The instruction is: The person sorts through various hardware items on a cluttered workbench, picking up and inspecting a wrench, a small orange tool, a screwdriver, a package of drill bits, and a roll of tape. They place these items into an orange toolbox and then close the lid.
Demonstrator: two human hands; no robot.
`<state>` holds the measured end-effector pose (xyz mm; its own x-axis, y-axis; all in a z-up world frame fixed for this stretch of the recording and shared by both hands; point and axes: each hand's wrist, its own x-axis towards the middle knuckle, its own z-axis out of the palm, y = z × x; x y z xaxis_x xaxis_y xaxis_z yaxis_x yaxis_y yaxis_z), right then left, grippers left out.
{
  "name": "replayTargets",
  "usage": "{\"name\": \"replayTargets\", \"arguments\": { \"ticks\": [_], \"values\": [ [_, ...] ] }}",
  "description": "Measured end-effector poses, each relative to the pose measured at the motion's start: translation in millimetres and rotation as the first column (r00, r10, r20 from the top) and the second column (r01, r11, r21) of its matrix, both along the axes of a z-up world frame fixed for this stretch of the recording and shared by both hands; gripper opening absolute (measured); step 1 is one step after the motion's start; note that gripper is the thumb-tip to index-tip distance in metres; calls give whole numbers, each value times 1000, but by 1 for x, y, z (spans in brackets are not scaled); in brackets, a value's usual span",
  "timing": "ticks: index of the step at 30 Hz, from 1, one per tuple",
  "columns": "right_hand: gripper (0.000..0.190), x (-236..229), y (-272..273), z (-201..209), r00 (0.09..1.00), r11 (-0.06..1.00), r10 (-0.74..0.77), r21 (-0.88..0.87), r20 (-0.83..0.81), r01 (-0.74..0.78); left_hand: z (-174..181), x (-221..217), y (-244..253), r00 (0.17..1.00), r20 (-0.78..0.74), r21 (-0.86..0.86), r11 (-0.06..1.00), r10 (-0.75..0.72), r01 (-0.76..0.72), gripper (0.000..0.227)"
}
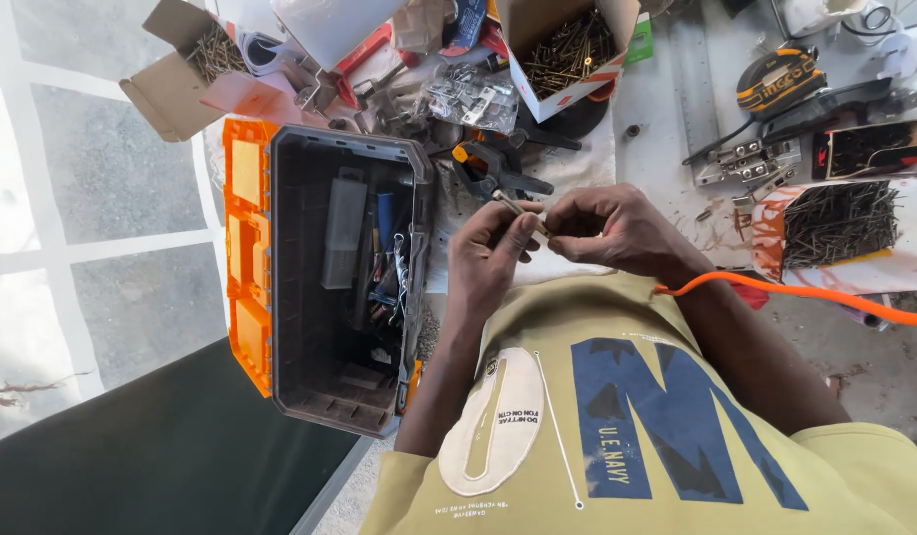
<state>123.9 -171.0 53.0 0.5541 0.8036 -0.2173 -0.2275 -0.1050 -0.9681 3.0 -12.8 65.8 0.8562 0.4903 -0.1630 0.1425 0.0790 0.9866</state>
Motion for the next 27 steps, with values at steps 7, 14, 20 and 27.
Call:
{"name": "replayTargets", "arguments": {
  "ticks": [7,14,20,27],
  "values": [
    [23,11,-4,10,992,994,-106,4,62,106,6,-15,12,970,140,-254,954,197,-157,29],
    [21,62,-72,-25,801,806,-587,-6,116,591,50,-85,83,928,72,215,902,367,-374,34],
    [21,79,-69,-75,672,739,-28,-437,740,513,20,-124,132,692,-574,783,542,438,306,26],
    [31,77,-24,-109,789,674,133,-638,600,372,22,-105,109,790,-483,768,616,377,175,29]
  ]
}}
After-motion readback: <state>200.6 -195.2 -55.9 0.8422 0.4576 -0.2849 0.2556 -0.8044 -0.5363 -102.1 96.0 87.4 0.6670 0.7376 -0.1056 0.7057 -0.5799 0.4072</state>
